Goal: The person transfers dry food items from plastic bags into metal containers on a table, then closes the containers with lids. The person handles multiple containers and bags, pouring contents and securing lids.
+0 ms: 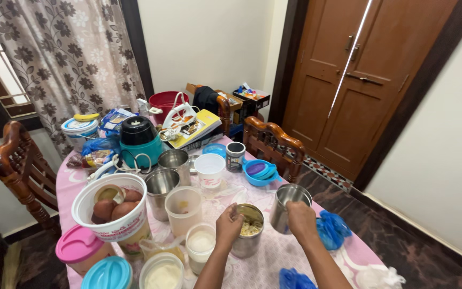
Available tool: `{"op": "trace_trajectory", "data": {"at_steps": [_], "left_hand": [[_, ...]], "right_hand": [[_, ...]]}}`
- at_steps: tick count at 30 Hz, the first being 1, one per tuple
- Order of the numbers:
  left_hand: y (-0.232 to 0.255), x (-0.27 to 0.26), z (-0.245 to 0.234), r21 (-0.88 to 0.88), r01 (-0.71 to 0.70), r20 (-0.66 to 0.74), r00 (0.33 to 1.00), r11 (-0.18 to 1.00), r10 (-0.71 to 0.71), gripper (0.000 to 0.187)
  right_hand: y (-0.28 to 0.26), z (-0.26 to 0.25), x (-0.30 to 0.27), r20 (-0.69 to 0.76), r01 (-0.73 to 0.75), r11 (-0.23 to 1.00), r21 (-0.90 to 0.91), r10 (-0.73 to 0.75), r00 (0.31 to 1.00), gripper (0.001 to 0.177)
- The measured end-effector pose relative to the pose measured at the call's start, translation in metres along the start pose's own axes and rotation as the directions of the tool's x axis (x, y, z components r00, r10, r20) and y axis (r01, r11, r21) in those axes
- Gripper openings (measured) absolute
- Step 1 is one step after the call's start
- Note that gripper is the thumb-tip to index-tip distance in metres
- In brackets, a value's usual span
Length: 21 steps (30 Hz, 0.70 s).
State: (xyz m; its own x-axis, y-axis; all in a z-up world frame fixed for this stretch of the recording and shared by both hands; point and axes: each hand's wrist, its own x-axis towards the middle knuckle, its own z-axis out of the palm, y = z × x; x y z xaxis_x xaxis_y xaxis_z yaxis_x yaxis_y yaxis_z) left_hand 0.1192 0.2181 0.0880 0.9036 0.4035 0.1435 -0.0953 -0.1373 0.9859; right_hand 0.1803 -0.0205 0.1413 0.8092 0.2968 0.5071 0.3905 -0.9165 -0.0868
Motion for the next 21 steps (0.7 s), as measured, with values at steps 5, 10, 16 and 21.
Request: {"op": "trace_trajectory", "data": {"at_steps": [5,10,16,21], "left_hand": [[-0.009,-0.033,0.017,0.080,0.056,0.010,0.998,0.995,-0.057,0.054],[-0.046,-0.064,0.027,0.061,0.084,0.009,0.996,0.995,-0.085,0.052],[-0.056,-0.101,0.019,0.140,0.166,0.017,0.985,0.976,-0.170,0.051],[-0.059,-0.120,0.011,0.224,0.110,-0.028,0.994,0.968,-0.106,0.054]], "right_hand": [[0.003,-0.017,-0.054,0.080,-0.025,0.994,0.105,0.017,0.997,0.007],[-0.016,-0.017,-0.103,0.156,-0.006,0.981,0.192,-0.024,0.988,0.007],[-0.049,-0.016,-0.144,0.152,0.125,0.949,0.291,-0.174,0.973,0.009],[-0.067,-0.012,-0.165,0.105,0.274,0.914,0.299,-0.317,0.943,0.004]]}}
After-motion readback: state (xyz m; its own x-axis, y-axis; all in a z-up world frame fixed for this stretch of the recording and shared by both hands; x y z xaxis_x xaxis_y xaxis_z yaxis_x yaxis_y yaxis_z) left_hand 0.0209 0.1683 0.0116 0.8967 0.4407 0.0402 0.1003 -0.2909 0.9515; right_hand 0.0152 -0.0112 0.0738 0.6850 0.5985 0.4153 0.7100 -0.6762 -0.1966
